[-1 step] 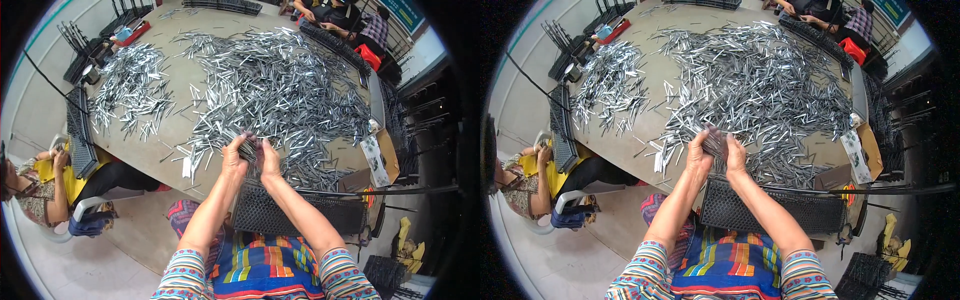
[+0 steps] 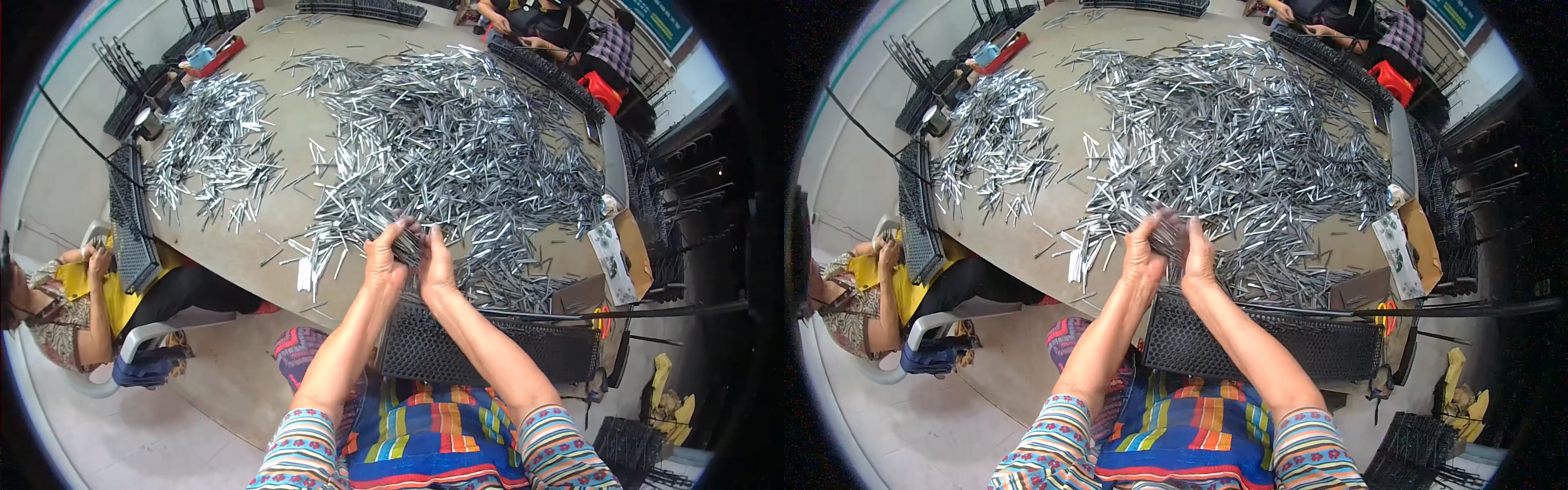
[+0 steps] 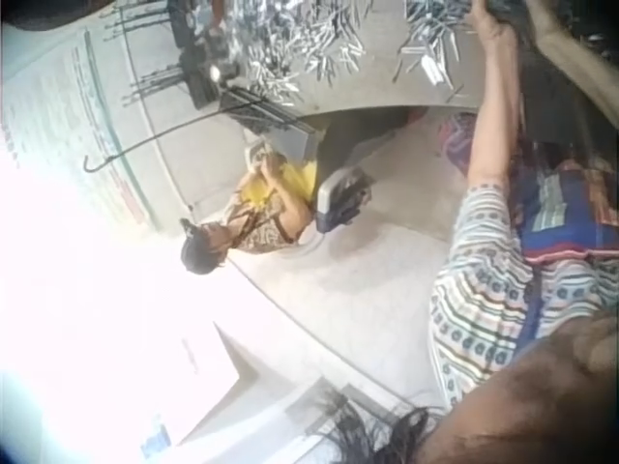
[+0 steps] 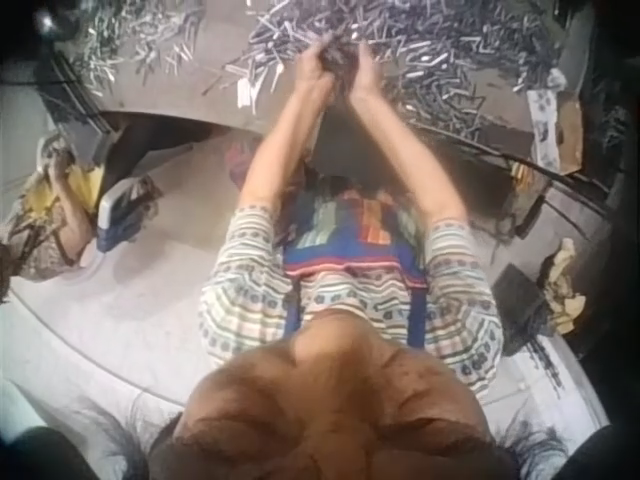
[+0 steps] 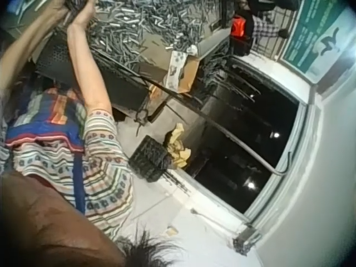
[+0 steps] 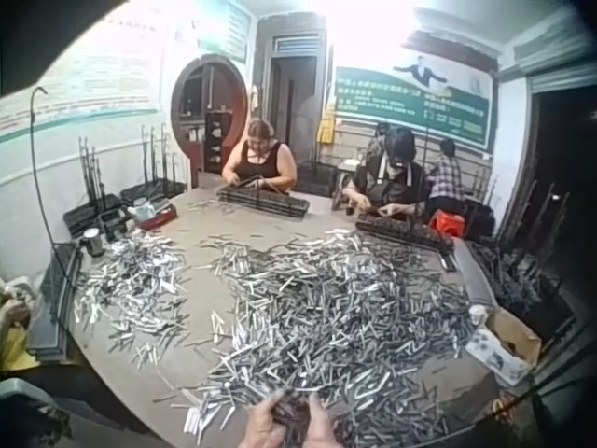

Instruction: Sorting metal clips from a pile and inserting them into a mesh grid.

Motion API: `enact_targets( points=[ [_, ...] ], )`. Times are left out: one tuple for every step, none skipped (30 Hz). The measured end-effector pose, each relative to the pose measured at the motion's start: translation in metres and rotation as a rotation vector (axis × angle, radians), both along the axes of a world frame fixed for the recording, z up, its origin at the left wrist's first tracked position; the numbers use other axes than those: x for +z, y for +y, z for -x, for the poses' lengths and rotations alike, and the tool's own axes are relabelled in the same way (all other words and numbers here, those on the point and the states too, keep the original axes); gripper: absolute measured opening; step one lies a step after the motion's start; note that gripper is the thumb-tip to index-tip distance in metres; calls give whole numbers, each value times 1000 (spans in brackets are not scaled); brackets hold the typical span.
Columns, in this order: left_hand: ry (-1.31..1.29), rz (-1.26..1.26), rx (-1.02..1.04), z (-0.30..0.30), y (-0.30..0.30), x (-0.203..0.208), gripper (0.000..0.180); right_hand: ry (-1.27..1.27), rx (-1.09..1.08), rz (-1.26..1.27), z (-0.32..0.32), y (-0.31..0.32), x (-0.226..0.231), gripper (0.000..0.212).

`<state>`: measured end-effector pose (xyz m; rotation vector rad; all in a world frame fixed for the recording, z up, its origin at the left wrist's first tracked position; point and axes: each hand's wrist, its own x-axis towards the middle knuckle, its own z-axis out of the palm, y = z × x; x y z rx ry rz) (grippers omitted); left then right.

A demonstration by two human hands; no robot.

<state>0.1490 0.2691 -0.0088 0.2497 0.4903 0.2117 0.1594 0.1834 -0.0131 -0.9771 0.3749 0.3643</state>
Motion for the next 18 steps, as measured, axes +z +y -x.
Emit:
enact_targets(
  points=[
    [35,-111,-26,4,-4,4,29,5,-8,-65,1,5,5,41],
    [11,-202,26,7,-14,8,28,10,-19,-130,3,7,8,45],
    [-1,-240,28,9,-19,3,27,8,-21,-139,4,8,9,45],
    [-13,-279,30,13,-23,-1,27,9,-28,-162,4,9,8,45],
    [-10,-274,18,14,-27,-1,27,17,-45,-170,1,6,4,44],
    [-15,-319,-22,17,-31,-2,31,22,-57,-164,1,1,-1,44],
    [-20,-362,-63,20,-35,-3,36,44,-48,-125,5,-6,-6,43],
    [-21,-368,-61,27,-35,-4,36,60,-24,-101,11,-9,-1,42],
    [37,-376,-51,35,-34,-6,36,37,20,-110,19,-13,4,34],
    [97,-381,-44,44,-33,-9,37,-95,111,1,28,-22,9,28],
    [93,-430,-81,55,-39,3,32,-184,151,43,33,-33,11,28],
    [89,-432,-151,69,-44,21,25,-267,194,87,38,-44,12,29],
    [94,-437,-284,87,-43,34,23,-165,381,200,46,-57,44,33],
    [91,-439,-428,105,-47,43,21,-375,392,202,50,-65,39,37],
    [47,-435,-557,122,-51,41,22,-415,418,202,60,-70,44,39],
    [0,-427,-685,141,-59,39,23,-455,444,201,69,-79,50,41],
    [18,-392,-781,157,-70,44,25,-453,557,204,78,-95,50,42],
    [42,-349,-847,173,-79,38,26,-454,675,200,86,-108,51,43]
  ],
)
